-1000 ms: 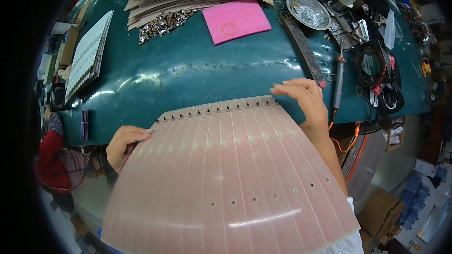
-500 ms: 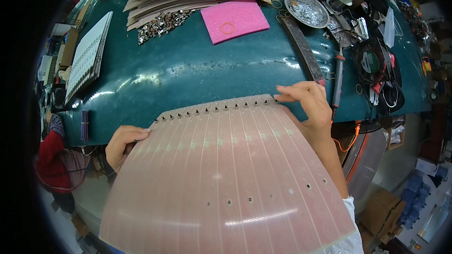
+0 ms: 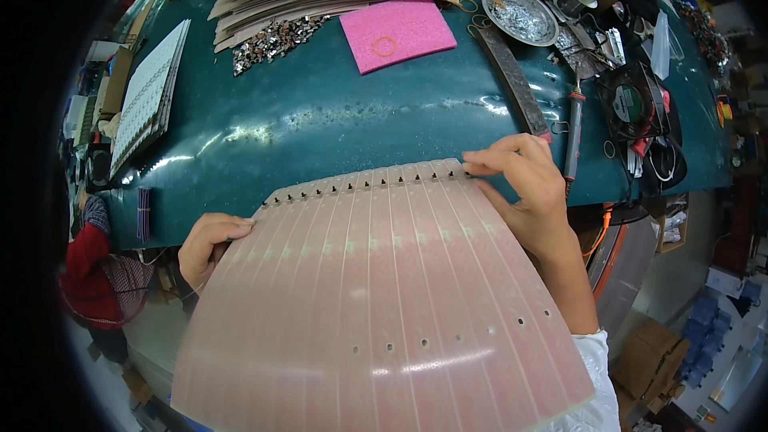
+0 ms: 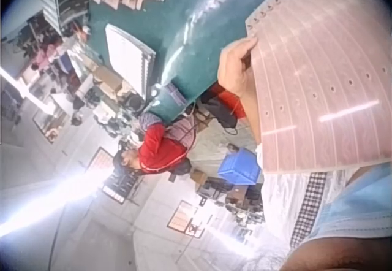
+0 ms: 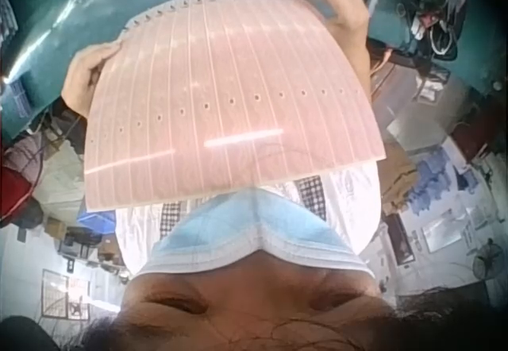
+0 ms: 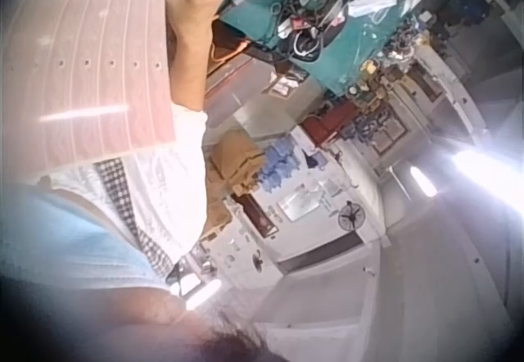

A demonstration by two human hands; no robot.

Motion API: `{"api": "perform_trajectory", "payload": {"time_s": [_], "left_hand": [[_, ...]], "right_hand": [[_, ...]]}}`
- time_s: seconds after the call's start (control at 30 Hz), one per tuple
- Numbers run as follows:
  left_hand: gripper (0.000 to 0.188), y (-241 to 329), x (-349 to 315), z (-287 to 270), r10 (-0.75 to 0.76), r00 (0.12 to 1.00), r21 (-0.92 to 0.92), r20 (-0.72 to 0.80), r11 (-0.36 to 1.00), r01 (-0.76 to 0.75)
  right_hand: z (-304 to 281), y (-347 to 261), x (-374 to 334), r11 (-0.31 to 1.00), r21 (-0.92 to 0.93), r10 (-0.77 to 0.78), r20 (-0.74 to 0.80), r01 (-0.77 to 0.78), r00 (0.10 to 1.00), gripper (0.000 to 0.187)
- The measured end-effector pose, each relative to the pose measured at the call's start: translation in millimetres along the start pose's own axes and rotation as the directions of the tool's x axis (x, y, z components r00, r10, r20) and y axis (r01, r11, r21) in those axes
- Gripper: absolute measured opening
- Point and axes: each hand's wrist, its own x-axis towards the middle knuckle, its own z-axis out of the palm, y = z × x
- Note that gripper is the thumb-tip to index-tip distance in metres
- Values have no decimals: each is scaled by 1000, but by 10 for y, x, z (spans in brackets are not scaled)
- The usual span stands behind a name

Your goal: The person places electronic components onto LED strip boards by hand, then solders pins to the boards using a soldering iron and solder wire.

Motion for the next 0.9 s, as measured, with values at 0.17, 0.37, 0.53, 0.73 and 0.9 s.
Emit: {"api": "perform_trajectory", "payload": {"time_s": [0.17, 0.37, 0.53, 0.73, 0.9], "left_hand": [[28, 36, 6, -22, -18, 1000, 11, 16, 1000, 18], [28, 12, 18, -14, -5, 1000, -2, 22, 1000, 5], [29, 16, 1, -28, -32, 999, -22, 23, 999, 33], [30, 7, 38, -46, 5, 999, -18, 47, 1000, -4], [28, 2, 40, -27, 17, 999, -35, 29, 999, -16]], "right_hand": [[54, -82, 58, 1000, -2, 0, -8, 0, 1000, 49], [162, -63, 65, 969, 242, 31, 64, -45, 997, 53], [187, -72, 96, 991, 129, -45, 114, 30, 992, 39], [146, -94, 143, 992, 112, -74, 124, 60, 989, 36], [139, -104, 135, 992, 125, -39, 144, 20, 989, 40]]}}
